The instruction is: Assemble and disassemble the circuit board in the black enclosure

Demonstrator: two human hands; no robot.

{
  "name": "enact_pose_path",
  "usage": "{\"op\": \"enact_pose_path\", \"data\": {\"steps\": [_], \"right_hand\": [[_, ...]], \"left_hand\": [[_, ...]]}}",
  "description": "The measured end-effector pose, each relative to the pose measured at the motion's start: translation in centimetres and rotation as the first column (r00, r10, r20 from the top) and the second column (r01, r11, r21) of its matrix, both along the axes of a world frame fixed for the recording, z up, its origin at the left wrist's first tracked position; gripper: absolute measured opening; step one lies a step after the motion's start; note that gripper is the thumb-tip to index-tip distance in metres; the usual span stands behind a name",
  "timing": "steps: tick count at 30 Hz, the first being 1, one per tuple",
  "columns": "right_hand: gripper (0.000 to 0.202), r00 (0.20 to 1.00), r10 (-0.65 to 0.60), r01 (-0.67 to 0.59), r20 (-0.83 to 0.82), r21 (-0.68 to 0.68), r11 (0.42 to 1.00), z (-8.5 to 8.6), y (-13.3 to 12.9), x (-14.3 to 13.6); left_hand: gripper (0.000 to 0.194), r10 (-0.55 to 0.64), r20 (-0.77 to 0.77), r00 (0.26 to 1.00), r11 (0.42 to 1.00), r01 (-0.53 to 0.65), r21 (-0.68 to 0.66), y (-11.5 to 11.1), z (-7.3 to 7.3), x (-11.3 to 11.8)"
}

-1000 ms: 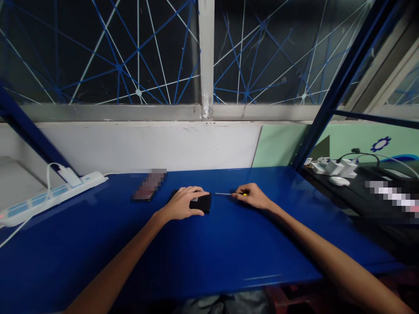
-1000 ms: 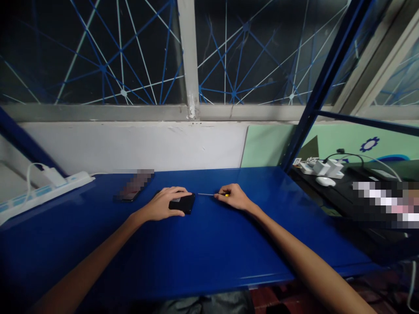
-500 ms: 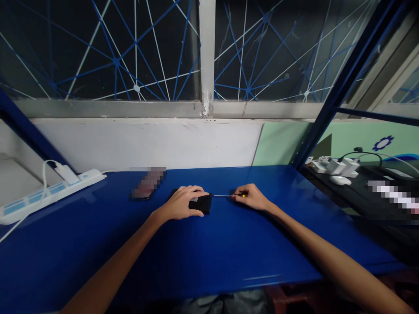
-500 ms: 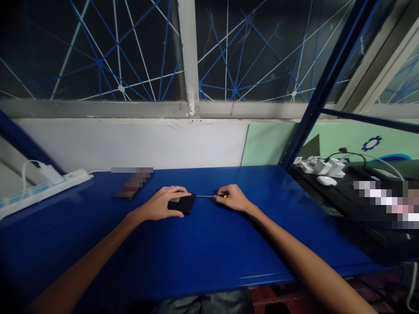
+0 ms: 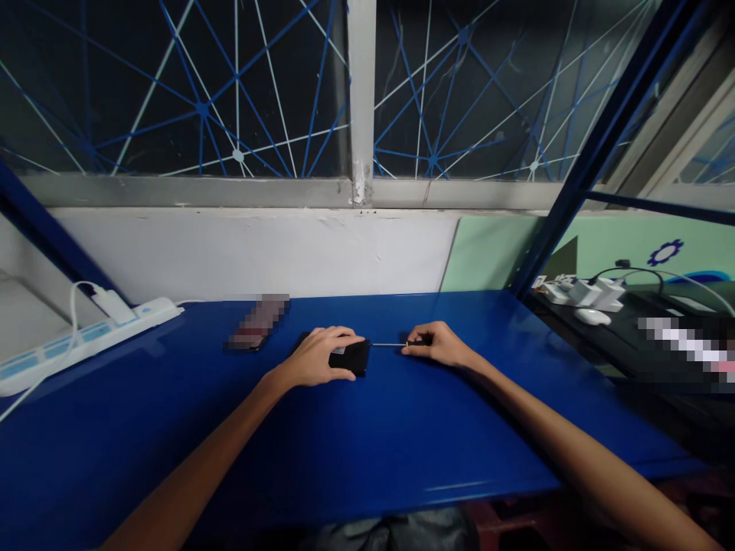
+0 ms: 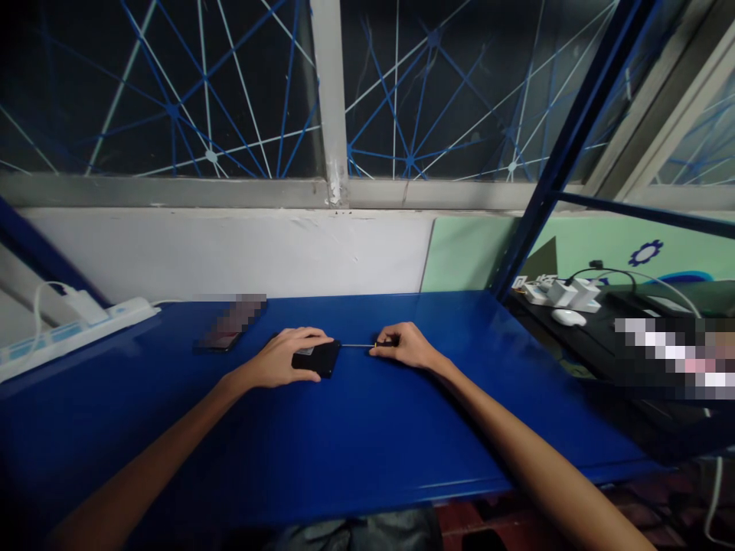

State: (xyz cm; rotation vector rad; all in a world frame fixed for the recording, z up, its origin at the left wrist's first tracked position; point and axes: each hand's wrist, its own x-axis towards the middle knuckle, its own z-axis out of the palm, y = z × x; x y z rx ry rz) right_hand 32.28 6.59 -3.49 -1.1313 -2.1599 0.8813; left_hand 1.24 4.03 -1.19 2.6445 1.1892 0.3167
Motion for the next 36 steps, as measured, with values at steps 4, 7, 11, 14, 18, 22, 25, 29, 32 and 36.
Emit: {"op": "enact_pose_path", "data": {"steps": [4,7,11,14,18,22,25,29,32,36], "right_hand": [[0.046,1.0,-0.007,0.007,0.009,0.024,1.0,0.2,-0.3,-0.2],[0.053,0.994,-0.019,0.009,0.11,0.091,0.996,0.6,-0.6,-0.3],[0.051,0.975,-0.013,-0.019,0.221,0.138,0.99,1.1,-0.7,-0.2],[0.044,0.969,0.001,-0.038,0.249,0.142,0.989,1.3,-0.6,0.1],[0.037,0.965,0.007,-0.041,0.263,0.121,0.992,1.4,-0.4,0.3],[0.037,0.958,-0.026,-0.023,0.285,0.168,0.986,1.2,-0.5,0.2],[0.036,0.969,-0.014,-0.021,0.245,0.14,0.99,1.1,-0.7,-0.1],[0.047,0.971,0.019,-0.036,0.237,0.066,0.997,1.2,-0.9,-0.4],[0.05,0.958,0.011,-0.04,0.288,0.095,0.995,1.1,-0.9,-0.4],[0.038,0.934,-0.07,-0.017,0.351,0.238,0.971,1.0,-0.8,-0.3]], "left_hand": [[0.065,0.018,0.001,1.0,1.0,-0.018,-0.017,-0.3,-0.1,0.4],[0.072,0.023,0.008,1.0,1.0,-0.023,-0.01,-0.6,-0.4,0.9],[0.075,0.029,0.014,0.999,0.999,-0.029,0.03,-1.0,-0.5,1.5],[0.074,0.027,0.015,1.0,0.999,-0.027,0.035,-1.1,-0.4,1.6],[0.073,0.023,0.023,0.999,0.998,-0.024,0.05,-1.0,-0.4,1.5],[0.073,0.023,0.021,1.0,0.998,-0.024,0.061,-1.0,-0.5,1.5],[0.073,0.022,0.017,1.0,0.998,-0.023,0.057,-1.1,-0.4,1.6],[0.073,0.022,0.026,0.999,0.998,-0.024,0.057,-1.2,-0.3,1.8],[0.072,0.017,0.036,0.999,0.997,-0.02,0.07,-1.1,-0.5,1.8],[0.073,0.01,0.04,0.999,0.996,-0.013,0.084,-1.0,-0.8,1.7]]}}
